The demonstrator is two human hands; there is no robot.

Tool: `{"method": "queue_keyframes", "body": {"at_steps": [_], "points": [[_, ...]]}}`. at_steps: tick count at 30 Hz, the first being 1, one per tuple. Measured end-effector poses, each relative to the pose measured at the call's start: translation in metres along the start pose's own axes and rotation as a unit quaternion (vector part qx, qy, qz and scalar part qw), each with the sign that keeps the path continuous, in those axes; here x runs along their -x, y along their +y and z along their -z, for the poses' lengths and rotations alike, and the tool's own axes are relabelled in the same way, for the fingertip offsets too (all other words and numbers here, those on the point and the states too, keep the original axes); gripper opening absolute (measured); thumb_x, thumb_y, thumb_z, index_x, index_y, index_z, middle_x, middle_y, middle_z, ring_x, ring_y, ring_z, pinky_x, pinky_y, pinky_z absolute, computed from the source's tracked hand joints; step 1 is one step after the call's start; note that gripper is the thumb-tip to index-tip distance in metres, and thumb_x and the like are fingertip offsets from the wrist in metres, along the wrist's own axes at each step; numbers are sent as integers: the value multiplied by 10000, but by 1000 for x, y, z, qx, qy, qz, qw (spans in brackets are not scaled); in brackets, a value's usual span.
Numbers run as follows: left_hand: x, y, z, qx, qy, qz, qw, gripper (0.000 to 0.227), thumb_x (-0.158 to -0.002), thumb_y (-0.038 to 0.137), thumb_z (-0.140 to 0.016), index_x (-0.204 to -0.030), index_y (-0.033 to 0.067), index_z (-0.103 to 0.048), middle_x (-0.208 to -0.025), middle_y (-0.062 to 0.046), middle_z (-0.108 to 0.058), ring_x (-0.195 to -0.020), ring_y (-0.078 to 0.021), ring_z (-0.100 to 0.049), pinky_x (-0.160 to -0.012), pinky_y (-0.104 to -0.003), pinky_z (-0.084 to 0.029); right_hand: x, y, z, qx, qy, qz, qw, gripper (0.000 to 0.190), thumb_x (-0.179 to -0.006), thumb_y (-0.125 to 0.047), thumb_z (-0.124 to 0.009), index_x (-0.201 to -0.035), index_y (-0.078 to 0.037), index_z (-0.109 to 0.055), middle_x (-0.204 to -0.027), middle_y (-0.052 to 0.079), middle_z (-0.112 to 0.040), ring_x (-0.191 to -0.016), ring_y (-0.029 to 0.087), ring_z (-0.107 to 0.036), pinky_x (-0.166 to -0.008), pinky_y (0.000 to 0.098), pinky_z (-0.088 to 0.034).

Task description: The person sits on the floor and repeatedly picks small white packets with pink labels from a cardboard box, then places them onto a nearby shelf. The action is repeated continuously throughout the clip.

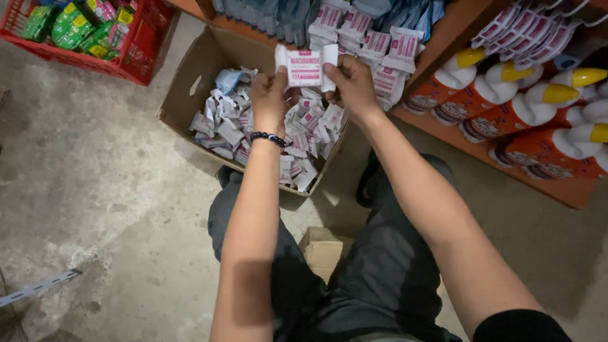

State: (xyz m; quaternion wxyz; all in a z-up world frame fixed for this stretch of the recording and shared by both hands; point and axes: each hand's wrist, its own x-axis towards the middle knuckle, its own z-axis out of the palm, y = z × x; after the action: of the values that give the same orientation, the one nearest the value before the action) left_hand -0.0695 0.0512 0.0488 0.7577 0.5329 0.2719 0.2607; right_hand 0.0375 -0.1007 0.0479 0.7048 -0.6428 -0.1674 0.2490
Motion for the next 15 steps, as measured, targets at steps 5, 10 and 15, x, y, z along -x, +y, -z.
{"method": "queue_keyframes", "body": {"at_steps": [5, 10, 15], "points": [[-24, -54, 14, 122, -46, 60, 990, 190, -986, 218, -691, -1055, 42, -670, -913, -54, -731, -770, -157, -718, -644, -287, -573, -10, 28, 12, 43, -12, 27, 999, 225, -1013, -90, -649, -1228, -31, -617, -958, 57, -724, -673, 133, -695, -540, 256, -560], [-45, -107, 15, 55, 17, 147, 988, 162, -967, 218, -693, -1001, 72, -632, -883, -53, -694, -735, -185, -698, -565, -326, -557, 3, 32, 12, 229, 0, 14, 973, 754, -884, 45, -694, -1488, -157, -291, -1007, 151, -703, -802, 209, -765, -586, 328, -638], [-73, -157, 15, 65, 41, 187, 979, 108, -937, 174, -667, -989, 90, -623, -839, -97, -718, -667, -230, -724, -521, -339, -555, -12, 53, 31, 340, -6, 40, 940, 507, -891, -3, -737, -1314, -95, -473, -934, 169, -726, -821, 239, -761, -665, 380, -607]]}}
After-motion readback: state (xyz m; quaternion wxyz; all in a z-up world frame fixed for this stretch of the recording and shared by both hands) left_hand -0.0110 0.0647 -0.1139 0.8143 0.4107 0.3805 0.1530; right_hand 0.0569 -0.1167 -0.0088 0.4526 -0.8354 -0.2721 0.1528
